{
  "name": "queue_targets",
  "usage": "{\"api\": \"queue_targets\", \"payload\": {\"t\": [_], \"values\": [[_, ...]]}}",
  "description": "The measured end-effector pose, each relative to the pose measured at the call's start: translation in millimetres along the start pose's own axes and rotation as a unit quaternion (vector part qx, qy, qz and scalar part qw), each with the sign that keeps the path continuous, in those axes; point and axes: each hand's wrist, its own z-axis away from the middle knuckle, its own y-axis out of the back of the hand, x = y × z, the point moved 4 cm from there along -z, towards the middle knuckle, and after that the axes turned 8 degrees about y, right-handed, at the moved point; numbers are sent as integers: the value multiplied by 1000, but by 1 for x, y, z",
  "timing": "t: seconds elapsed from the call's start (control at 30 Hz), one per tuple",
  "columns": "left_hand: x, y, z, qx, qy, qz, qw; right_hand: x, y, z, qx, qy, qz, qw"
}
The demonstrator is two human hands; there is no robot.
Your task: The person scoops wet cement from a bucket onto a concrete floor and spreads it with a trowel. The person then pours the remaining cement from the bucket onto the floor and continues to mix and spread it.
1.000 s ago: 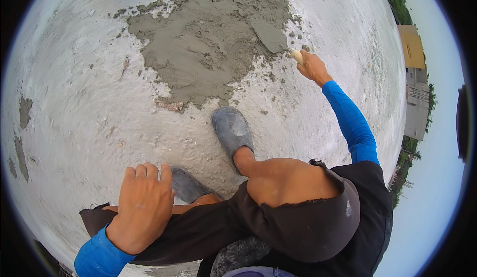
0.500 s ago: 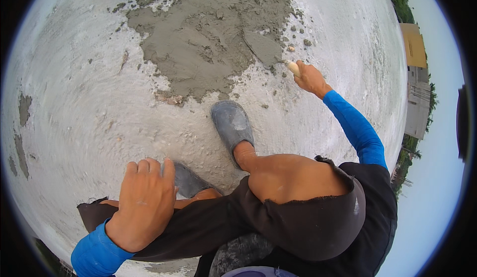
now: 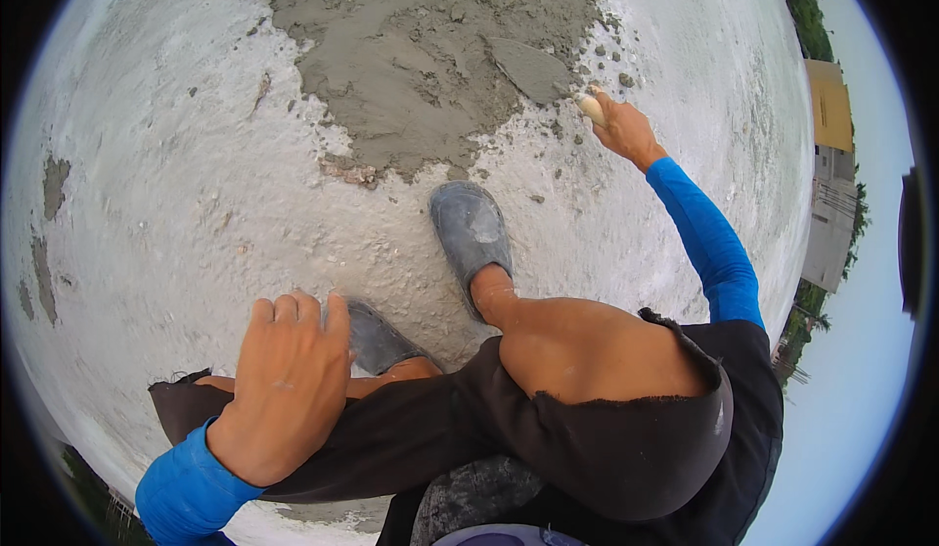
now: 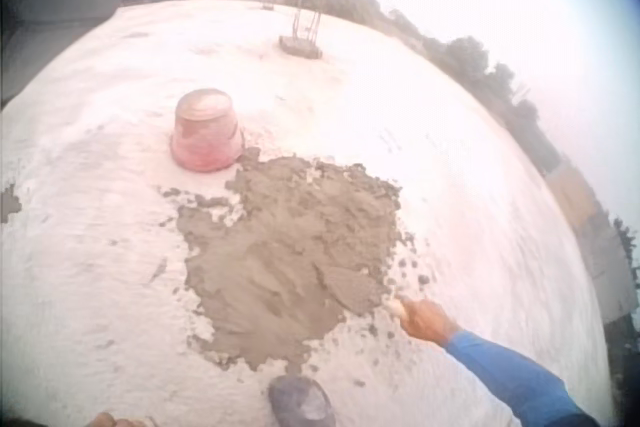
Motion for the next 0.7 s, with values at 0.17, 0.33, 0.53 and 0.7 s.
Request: {"api": "queue_targets", "payload": {"t": [0.17,0.33,0.53,0.7], "values": [[-1,-6,6,-15,8,21,1000,0,21,29,-13,-36,33,999],[7,3,-11,-9,-27,-7,1000,-55,-9,-12,45,6,-89,995],[-3,4,4,2,-1,10,1000,-48,-33,92,-39,-142,-91,985],[-2,-4,8,-8,-2,11,1000,-50,-4,102,1,-164,-126,978]]}}
